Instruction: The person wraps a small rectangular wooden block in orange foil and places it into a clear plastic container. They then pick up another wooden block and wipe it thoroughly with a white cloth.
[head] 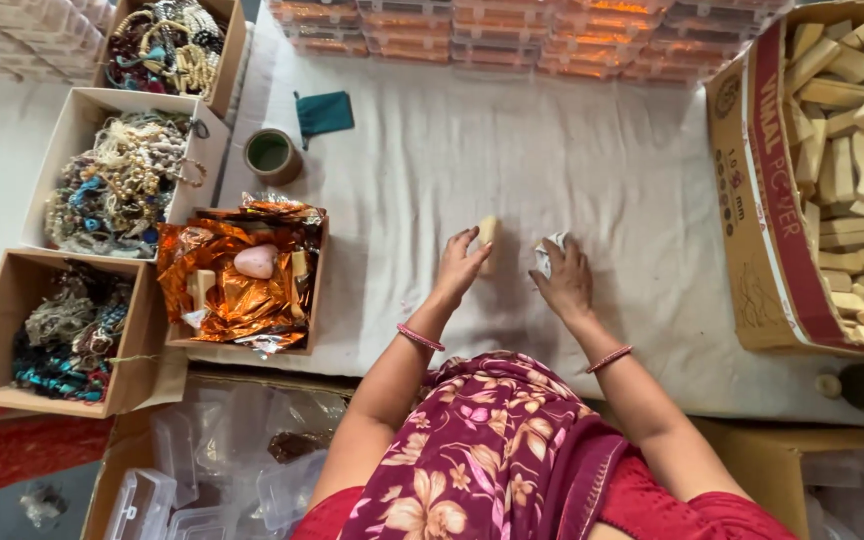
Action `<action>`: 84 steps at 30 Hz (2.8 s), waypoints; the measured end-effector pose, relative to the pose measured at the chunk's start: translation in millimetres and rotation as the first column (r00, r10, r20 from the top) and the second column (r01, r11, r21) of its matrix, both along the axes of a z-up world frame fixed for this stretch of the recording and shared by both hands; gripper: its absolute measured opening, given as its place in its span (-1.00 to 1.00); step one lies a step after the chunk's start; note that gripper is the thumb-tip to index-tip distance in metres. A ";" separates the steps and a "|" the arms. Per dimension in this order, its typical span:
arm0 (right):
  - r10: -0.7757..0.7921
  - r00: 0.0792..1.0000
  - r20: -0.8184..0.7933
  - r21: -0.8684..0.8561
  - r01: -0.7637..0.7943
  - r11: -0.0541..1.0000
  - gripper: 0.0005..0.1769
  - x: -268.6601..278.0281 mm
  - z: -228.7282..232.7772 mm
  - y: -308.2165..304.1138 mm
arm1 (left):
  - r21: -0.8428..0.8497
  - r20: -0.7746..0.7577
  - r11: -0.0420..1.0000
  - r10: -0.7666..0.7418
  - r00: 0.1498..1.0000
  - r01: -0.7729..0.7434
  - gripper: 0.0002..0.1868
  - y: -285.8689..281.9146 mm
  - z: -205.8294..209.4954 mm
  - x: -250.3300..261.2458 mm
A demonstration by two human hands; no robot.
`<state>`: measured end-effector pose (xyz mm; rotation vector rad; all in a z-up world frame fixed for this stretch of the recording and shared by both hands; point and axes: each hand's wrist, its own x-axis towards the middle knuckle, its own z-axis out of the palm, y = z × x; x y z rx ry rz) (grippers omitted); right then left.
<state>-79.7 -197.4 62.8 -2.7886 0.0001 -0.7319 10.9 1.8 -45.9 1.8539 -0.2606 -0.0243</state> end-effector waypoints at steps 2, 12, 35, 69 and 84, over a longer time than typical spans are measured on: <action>0.000 0.994 -0.113 0.286 0.033 0.958 -0.38 4.1 -11.8 -2.5 | -0.113 -0.187 0.992 -0.071 0.980 0.051 -0.40 -9.4 19.0 -4.2; 0.287 0.938 0.197 -0.023 -0.288 0.957 -0.39 15.3 73.0 78.7 | -0.636 -0.671 0.741 -0.392 0.629 -0.216 -0.07 -13.9 118.3 -9.2; 0.097 0.980 -0.174 0.502 0.003 0.865 -0.73 44.7 -27.6 41.1 | -0.570 -0.786 0.662 -0.265 0.559 -0.487 -0.49 31.2 32.2 -4.8; 0.090 0.938 -0.334 0.156 -0.039 0.987 -0.36 39.4 -43.7 27.8 | 0.314 -0.016 0.940 -0.137 0.990 0.135 -0.59 1.5 96.3 50.8; -0.403 0.902 0.155 0.866 0.073 0.495 0.02 59.2 -21.1 -52.5 | 0.597 0.325 0.789 -0.400 0.857 0.142 -0.18 32.1 95.0 11.7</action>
